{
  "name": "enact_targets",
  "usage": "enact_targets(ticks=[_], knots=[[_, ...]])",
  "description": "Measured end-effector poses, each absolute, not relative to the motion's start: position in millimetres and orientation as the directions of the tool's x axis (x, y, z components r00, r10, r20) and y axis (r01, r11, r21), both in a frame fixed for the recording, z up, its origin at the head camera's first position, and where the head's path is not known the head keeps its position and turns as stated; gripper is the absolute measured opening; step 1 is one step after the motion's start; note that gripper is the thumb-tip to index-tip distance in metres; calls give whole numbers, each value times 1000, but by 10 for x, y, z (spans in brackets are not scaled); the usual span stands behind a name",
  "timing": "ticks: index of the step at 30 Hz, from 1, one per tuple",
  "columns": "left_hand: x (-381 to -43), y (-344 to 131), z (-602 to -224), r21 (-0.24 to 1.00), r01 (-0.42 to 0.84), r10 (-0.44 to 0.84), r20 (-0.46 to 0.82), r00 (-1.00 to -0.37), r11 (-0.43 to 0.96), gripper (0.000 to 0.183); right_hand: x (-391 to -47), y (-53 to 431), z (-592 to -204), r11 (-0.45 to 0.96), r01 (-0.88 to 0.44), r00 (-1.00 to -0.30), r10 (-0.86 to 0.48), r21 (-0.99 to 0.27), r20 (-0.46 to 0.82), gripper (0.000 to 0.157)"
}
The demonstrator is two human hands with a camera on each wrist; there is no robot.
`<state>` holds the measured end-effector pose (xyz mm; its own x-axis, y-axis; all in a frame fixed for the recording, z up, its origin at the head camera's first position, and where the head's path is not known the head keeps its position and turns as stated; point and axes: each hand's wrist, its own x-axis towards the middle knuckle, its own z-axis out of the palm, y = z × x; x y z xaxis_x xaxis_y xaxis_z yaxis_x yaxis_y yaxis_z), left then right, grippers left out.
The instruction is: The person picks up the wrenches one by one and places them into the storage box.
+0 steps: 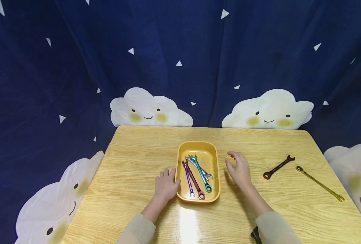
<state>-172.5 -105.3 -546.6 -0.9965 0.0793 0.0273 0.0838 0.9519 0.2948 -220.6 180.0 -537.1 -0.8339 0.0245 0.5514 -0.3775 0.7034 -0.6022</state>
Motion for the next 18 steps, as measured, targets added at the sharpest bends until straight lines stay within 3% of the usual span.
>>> enact_targets(ticks=[18], knots=[[-1739, -1047, -5496, 301, 72, 69, 20, -997, 951, 43, -2177, 2172, -5465, 754, -326, -819, 78, -571, 569, 26]])
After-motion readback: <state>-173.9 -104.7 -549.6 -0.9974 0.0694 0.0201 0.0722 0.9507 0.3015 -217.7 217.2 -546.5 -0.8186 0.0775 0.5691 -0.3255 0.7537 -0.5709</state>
